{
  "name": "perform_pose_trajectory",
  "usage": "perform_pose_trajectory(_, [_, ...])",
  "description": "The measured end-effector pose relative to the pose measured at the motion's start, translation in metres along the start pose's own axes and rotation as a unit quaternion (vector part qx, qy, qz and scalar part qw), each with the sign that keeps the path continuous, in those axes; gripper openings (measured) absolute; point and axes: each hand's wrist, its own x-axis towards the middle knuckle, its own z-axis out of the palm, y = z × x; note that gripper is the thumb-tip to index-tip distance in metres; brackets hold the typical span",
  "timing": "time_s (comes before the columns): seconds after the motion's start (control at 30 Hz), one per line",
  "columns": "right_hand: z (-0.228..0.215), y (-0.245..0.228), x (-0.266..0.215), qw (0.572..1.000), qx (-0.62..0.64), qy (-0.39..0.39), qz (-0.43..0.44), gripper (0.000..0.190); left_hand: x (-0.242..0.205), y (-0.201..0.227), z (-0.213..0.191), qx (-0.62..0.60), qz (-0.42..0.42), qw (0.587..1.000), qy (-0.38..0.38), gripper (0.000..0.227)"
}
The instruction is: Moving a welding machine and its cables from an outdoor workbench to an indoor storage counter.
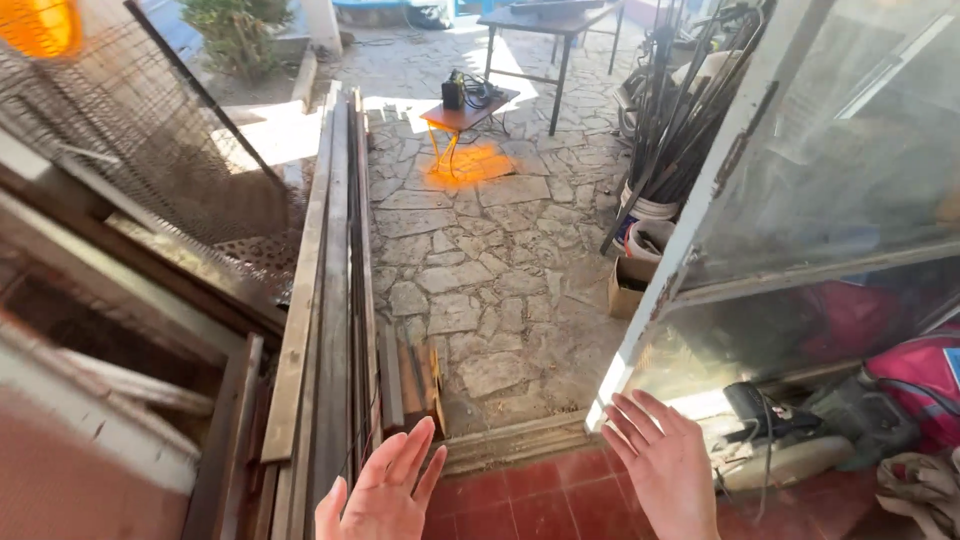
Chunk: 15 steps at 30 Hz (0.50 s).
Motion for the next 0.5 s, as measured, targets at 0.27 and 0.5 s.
perform_pose_trajectory(0.27, [0.029,-0.001,0.243,0.999,-0.013,0.035,-0.001,0.046,0.196,-0.056,-0.092,-0.004,-0.005,0.994,0.107,0.070])
perform_pose_trajectory(0.5, [0.113,-0.028,0.487,1.000,-0.009,-0.019,0.001,0.050,0.392,-0.083,-0.185,0.013,0.010,0.991,0.130,0.066])
